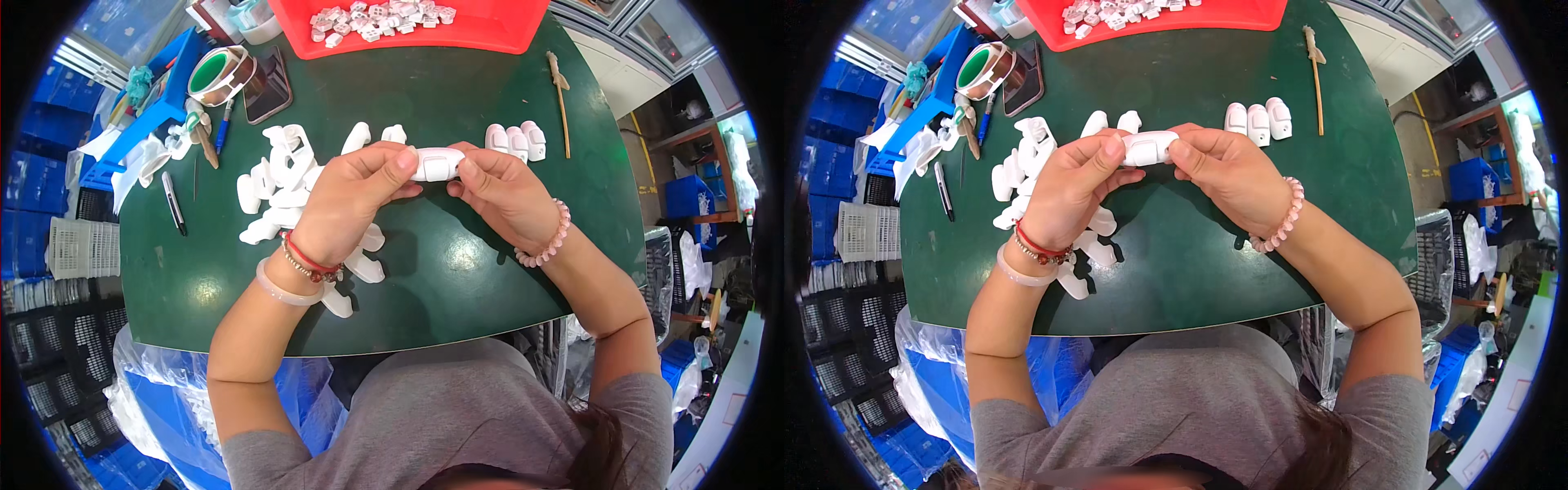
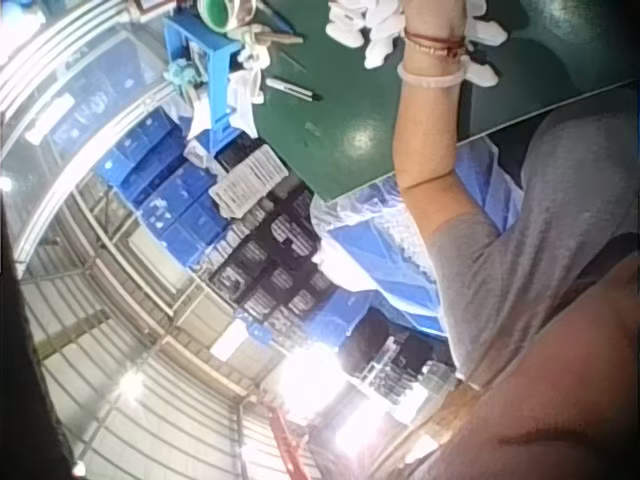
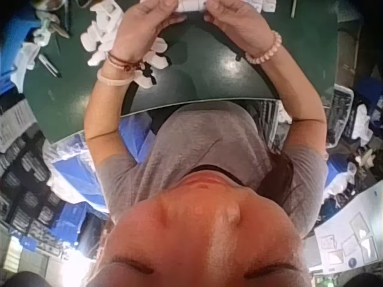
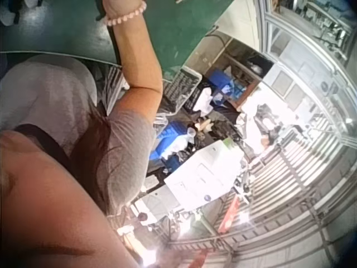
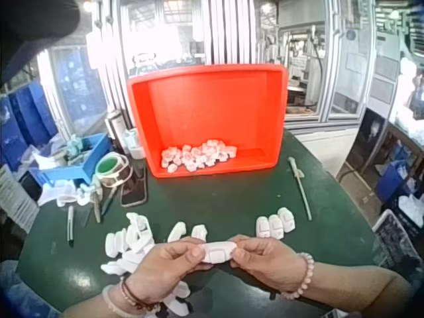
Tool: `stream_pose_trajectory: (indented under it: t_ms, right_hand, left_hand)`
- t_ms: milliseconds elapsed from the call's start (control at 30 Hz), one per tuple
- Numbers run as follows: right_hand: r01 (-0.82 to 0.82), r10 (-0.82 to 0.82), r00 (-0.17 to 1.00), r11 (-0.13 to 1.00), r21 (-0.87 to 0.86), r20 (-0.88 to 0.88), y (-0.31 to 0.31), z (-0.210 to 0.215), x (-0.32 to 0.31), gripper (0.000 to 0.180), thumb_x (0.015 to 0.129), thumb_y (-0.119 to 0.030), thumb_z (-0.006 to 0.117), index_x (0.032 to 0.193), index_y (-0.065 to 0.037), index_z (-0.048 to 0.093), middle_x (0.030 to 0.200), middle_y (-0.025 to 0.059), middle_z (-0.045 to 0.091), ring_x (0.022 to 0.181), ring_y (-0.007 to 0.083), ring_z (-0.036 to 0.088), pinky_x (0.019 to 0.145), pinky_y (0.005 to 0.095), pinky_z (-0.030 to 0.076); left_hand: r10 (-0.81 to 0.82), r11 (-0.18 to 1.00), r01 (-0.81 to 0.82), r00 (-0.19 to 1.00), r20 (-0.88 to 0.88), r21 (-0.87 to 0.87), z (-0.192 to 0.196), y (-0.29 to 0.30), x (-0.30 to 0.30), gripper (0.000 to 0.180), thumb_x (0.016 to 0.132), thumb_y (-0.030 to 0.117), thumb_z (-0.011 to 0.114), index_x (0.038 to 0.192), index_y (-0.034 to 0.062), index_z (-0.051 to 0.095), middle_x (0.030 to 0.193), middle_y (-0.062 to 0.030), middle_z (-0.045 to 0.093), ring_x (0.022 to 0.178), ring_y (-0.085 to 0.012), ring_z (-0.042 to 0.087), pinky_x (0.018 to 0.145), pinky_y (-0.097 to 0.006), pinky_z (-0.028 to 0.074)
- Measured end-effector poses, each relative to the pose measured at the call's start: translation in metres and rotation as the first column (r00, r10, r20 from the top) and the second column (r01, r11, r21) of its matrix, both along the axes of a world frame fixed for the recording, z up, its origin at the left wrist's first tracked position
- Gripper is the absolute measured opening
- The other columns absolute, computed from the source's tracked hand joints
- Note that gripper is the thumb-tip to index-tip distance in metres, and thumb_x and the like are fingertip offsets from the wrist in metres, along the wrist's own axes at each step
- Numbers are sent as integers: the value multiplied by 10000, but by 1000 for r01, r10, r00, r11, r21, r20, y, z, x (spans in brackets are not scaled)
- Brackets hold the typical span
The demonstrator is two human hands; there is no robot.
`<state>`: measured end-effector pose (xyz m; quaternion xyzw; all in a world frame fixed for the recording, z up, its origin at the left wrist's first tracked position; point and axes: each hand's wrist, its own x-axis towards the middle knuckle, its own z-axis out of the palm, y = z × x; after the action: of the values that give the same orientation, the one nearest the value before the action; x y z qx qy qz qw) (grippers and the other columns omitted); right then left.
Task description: The person assembles small white plastic electronic components by hand on a green work table.
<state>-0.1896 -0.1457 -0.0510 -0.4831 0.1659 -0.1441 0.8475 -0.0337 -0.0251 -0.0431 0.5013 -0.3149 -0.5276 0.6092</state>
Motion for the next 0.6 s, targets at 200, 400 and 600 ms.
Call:
stream_pose_trajectory:
  t_ms: [200, 400, 600]
  right_hand:
    - [202, -238, 970, 666, -718, 52, -30, 14, -5, 232, 925, -197, 440, 930, -1, 563, 833, -18, 518, 730, 54, 434, 645, 199, 373]
    - [-52, -224, 971, 131, -990, -81, -66, -2, -10, 167, 880, -157, 432, 833, -48, 551, 1027, 38, 514, 931, 161, 462, 841, 283, 340]
    - [-115, -396, 913, -31, -993, -94, -58, -5, -6, 117, 813, -192, 513, 791, -84, 553, 1084, 48, 521, 1060, 205, 417, 956, 398, 197]
  left_hand:
    - [305, 952, -193, 671, 676, -238, 0, -1, 15, 208, 894, 190, 517, 937, 0, 590, 929, -33, 564, 809, -94, 524, 734, -235, 422]
    - [283, 945, -213, 160, 946, -247, -18, -7, 33, 284, 848, 200, 565, 1090, 53, 554, 1014, -81, 581, 938, -193, 542, 853, -361, 396]
    - [79, 978, -186, -98, 992, -97, -20, -3, 28, 352, 812, 126, 575, 1156, 95, 503, 1030, -83, 584, 971, -255, 537, 990, -544, 203]
